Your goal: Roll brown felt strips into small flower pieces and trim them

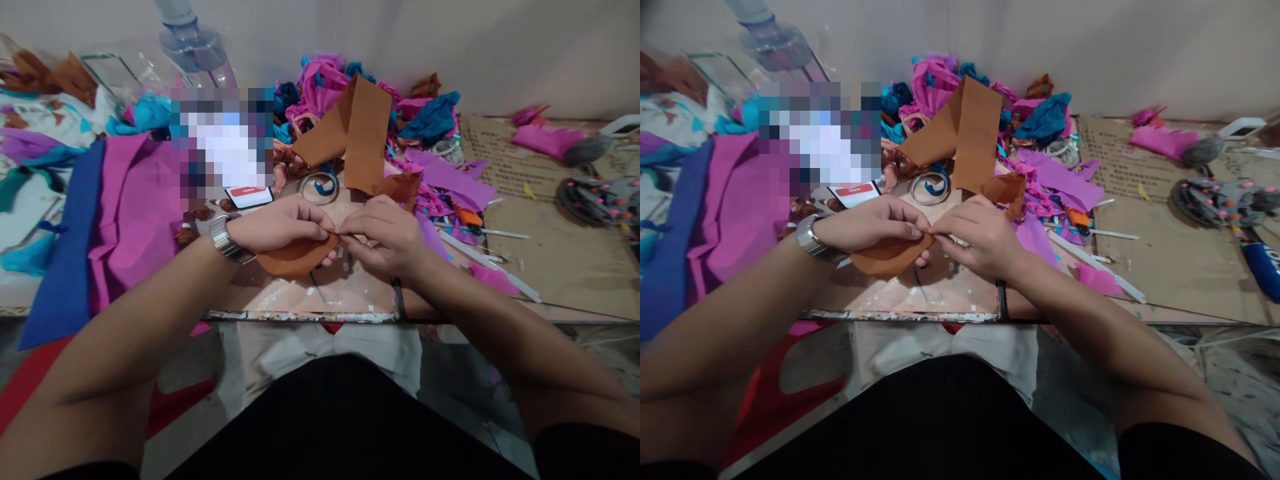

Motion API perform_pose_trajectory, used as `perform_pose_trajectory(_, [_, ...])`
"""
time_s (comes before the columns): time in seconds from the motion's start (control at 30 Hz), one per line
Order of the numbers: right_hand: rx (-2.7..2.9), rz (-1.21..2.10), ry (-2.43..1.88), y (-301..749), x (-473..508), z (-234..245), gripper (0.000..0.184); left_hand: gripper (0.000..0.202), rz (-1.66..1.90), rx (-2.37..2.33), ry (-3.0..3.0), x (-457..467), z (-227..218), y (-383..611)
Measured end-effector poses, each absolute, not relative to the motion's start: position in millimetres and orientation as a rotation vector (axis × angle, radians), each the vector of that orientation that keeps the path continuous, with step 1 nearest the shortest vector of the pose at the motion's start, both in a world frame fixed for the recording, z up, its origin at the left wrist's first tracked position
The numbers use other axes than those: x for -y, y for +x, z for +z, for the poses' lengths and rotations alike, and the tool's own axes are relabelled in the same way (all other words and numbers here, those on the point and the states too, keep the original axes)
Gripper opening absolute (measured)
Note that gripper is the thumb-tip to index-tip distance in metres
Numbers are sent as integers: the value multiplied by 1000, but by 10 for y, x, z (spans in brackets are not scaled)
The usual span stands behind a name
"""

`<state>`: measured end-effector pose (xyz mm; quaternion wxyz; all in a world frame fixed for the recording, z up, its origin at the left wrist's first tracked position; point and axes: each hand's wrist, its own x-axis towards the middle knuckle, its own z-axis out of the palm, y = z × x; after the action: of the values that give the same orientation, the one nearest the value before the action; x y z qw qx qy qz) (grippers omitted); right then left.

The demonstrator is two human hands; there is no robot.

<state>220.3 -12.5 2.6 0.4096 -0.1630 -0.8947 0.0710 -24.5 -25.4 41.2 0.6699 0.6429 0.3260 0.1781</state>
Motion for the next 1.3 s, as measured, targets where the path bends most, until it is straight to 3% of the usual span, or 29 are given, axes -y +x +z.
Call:
perform_pose_trajectory(0.17, [2292,135,-413,2213,126,31,10,34,410,-749,1594,237,396,-245])
perform_pose_trajectory(0.8, [2296,235,-620,2183,176,59,9,23,495,-912,1698,241,384,-223])
perform_pose_trajectory(1.3, [2351,698,-772,2139,187,115,11,29,522,-923,2305,305,470,-235])
